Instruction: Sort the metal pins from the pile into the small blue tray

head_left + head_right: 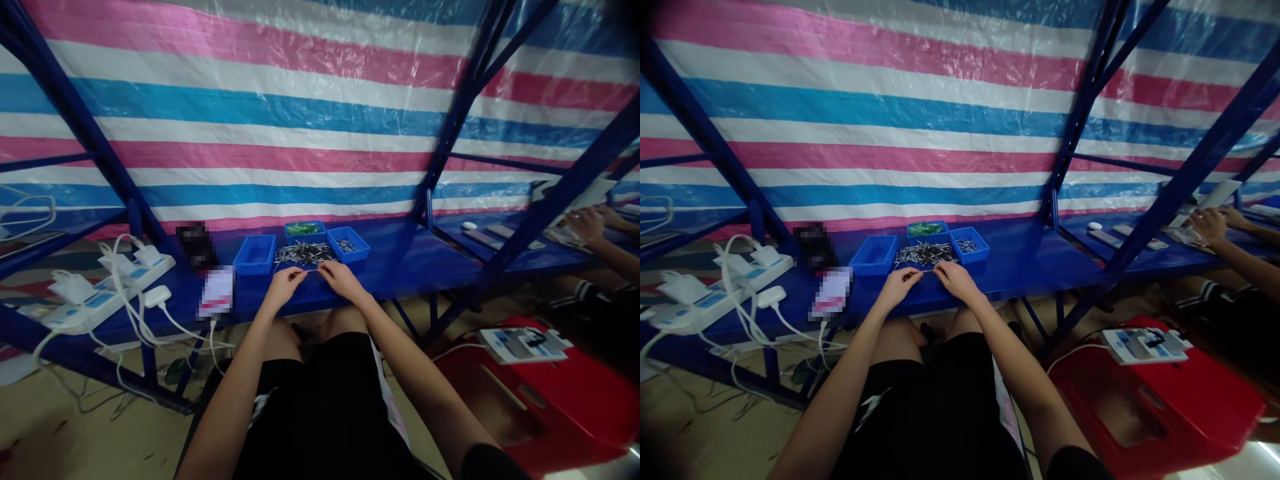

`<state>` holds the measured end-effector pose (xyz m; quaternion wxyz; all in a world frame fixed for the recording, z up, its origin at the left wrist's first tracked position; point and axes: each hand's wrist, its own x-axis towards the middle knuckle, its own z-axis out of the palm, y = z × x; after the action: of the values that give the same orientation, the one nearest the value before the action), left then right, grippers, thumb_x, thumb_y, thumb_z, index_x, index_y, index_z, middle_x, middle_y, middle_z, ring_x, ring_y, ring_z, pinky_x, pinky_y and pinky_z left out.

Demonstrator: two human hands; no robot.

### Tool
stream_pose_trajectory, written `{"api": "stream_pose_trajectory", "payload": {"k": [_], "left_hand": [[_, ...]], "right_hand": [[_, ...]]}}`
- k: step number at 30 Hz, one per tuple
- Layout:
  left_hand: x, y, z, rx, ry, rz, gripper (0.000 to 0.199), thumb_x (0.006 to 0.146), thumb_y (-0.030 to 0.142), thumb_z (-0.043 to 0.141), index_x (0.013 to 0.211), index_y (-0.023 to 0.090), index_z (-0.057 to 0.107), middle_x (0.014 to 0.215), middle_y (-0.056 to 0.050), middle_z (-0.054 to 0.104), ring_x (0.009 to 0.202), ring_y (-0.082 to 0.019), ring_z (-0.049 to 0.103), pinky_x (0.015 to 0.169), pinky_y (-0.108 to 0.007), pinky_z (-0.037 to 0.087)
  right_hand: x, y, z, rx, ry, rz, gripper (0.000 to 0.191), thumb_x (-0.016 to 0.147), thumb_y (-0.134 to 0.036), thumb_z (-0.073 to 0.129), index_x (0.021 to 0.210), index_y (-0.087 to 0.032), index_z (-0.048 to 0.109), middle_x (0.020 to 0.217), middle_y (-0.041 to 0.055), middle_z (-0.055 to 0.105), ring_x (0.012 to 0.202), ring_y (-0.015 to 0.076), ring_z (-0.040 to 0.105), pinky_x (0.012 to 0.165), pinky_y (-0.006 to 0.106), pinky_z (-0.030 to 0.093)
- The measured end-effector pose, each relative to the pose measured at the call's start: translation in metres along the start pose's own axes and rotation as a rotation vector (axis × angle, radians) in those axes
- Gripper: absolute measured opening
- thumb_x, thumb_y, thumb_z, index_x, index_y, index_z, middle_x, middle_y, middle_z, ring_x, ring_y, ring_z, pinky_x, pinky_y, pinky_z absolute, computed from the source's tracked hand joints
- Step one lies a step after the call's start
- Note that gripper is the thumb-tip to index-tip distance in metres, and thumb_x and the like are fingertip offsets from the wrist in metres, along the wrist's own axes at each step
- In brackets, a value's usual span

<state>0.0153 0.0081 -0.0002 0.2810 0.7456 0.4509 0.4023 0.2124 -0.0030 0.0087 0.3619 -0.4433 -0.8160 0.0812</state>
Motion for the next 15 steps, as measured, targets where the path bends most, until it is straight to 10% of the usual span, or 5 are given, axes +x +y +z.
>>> {"api": "stream_pose_trajectory", "payload": {"k": [8,15], "left_hand": [[0.004,-0.012,0.001,-0.003,0.214,-0.063,0.027,0.077,0.03,0.051,0.098,0.015,0.059,0.085,-0.006,0.064,0.075,-0.016,0.06,0.073,-0.028,0.048],[0.002,-0.013,0.002,0.353,0.36,-0.18,0.023,0.077,0.026,0.049,0.092,0.015,0.062,0.091,-0.008,0.061,0.085,-0.02,0.058,0.081,-0.032,0.045]], "right_hand": [[0.03,0.036,-0.093,-0.322,0.482,0.247,0.029,0.092,-0.032,0.033,0.099,-0.017,0.056,0.092,0.0094,0.06,0.087,0.017,0.051,0.081,0.029,0.036],[0.005,0.019,-0.027,-0.442,0.171,0.27,0.026,0.09,-0.029,0.038,0.098,-0.017,0.059,0.096,0.0093,0.06,0.093,0.0201,0.05,0.08,0.03,0.036]]}}
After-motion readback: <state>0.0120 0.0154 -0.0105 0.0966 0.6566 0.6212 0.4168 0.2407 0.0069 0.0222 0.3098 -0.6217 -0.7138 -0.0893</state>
